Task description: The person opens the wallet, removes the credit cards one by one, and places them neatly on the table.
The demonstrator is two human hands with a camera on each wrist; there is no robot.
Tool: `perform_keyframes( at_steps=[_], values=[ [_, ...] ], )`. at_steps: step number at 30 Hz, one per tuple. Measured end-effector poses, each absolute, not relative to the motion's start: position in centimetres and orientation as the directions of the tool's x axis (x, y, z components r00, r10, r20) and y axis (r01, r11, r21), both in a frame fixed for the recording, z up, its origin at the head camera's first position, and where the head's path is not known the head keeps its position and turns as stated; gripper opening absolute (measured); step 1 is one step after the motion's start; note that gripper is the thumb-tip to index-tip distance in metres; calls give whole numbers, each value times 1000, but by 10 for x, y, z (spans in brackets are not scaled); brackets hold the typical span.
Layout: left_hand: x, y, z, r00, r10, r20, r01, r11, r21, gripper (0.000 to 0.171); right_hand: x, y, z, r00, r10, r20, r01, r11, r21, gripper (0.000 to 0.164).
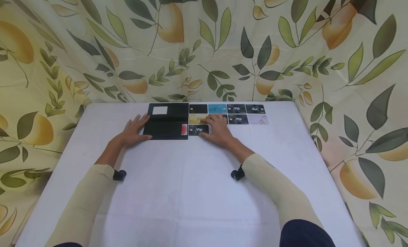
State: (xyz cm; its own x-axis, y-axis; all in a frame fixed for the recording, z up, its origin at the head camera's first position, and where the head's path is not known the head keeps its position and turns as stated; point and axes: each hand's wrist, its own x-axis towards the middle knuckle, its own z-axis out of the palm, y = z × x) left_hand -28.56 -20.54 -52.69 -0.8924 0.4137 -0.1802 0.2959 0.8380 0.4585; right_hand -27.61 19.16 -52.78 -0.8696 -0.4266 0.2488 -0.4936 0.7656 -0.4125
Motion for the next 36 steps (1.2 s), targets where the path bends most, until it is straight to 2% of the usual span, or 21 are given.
perform_keyframes(
  at_steps=[18, 36],
  values=[
    [-285, -206, -528, -893, 412, -180, 293, 838, 461, 96, -281, 145, -528, -865, -472, 169, -500, 785, -365, 62],
    [-287, -206, -528, -895, 407, -184, 289, 842, 456, 97, -286, 137, -526, -847, -503, 174, -530, 770, -356, 52]
  ],
)
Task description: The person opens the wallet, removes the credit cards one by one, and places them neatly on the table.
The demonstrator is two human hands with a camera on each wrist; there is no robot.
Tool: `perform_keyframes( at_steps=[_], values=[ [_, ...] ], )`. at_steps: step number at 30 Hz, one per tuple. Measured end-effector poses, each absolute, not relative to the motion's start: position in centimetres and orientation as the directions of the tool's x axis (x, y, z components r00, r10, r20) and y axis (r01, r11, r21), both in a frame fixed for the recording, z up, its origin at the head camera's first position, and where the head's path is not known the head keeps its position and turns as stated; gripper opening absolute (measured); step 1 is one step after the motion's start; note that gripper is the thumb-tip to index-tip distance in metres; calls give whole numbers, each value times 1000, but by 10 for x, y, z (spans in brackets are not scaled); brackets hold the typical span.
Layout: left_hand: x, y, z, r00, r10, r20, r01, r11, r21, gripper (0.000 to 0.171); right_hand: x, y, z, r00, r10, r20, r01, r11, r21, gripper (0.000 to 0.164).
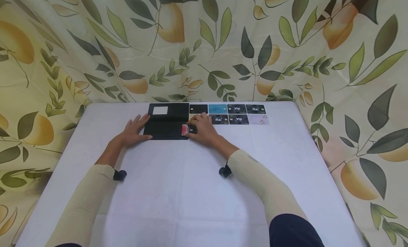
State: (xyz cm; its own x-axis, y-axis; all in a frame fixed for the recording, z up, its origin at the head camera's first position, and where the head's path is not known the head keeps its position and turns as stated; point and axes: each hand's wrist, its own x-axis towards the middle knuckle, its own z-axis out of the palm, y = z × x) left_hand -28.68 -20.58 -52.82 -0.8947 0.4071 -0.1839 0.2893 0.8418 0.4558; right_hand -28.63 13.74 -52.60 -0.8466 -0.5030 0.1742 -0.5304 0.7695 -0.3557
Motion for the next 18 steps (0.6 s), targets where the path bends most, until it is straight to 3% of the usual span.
perform_keyframes(
  at_steps=[18],
  values=[
    [-284, -204, -524, -894, 412, -175, 295, 837, 461, 96, -288, 140, -528, -840, -516, 166, -541, 775, -328, 56]
  ],
)
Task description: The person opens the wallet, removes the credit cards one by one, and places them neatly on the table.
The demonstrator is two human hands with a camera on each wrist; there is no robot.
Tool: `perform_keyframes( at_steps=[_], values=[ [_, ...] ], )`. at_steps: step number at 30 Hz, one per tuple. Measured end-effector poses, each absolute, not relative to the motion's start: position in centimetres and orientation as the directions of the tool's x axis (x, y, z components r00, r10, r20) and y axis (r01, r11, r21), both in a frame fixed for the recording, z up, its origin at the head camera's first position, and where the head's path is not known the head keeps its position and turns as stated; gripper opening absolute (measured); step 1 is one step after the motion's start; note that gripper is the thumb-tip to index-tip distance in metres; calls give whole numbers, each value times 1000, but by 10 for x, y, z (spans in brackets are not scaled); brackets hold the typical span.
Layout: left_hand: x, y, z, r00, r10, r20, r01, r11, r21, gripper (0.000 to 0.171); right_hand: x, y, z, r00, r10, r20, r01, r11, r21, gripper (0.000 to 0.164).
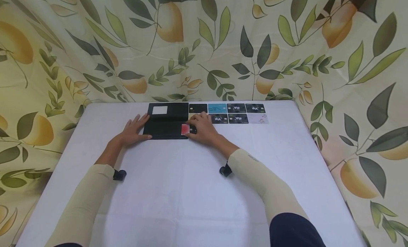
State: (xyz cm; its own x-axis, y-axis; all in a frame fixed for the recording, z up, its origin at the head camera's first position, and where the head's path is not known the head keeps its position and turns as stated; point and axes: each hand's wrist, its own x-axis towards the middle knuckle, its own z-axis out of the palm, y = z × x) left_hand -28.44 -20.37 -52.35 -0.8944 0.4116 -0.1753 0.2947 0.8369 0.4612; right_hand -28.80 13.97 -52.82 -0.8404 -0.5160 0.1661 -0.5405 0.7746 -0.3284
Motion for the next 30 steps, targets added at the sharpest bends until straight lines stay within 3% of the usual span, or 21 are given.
perform_keyframes(
  at_steps=[30],
  values=[
    [-287, -206, -527, -892, 412, -189, 290, 838, 462, 98, -288, 146, -523, -850, -497, 175, -524, 768, -367, 48]
  ],
)
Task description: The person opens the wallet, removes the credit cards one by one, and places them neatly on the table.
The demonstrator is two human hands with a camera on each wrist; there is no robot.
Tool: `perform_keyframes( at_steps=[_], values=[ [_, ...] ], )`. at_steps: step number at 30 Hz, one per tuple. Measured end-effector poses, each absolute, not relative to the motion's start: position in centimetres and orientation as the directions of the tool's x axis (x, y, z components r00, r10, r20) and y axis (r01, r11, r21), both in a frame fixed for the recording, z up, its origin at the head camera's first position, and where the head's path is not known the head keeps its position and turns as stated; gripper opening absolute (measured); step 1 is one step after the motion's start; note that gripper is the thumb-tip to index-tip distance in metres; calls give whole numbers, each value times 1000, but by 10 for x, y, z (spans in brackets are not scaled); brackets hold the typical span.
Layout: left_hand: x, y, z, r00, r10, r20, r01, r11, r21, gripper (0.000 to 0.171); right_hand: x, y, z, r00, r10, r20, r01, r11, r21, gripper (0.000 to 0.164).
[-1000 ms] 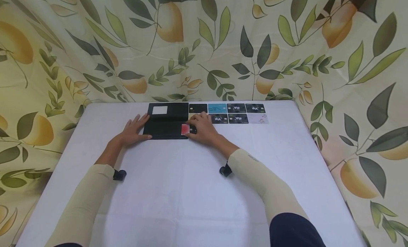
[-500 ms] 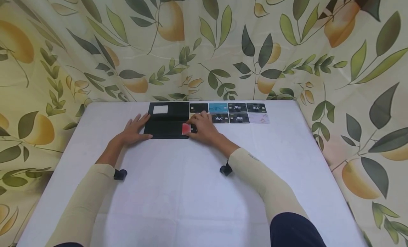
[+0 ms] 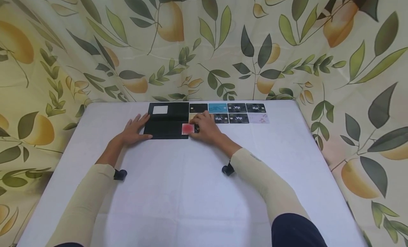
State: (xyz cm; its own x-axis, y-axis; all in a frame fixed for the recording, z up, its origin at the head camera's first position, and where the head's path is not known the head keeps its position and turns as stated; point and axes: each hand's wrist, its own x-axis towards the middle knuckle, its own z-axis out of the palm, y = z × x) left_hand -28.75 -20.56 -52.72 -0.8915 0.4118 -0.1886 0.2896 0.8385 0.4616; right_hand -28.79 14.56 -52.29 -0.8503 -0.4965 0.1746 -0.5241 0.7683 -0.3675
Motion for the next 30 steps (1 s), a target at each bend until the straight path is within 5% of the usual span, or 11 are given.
perform_keyframes(
  at_steps=[30],
  values=[
    [-286, -205, -527, -893, 408, -191, 286, 841, 459, 99, -285, 206, -525, -881, -428, 201, -473, 791, -389, 44]
  ],
)
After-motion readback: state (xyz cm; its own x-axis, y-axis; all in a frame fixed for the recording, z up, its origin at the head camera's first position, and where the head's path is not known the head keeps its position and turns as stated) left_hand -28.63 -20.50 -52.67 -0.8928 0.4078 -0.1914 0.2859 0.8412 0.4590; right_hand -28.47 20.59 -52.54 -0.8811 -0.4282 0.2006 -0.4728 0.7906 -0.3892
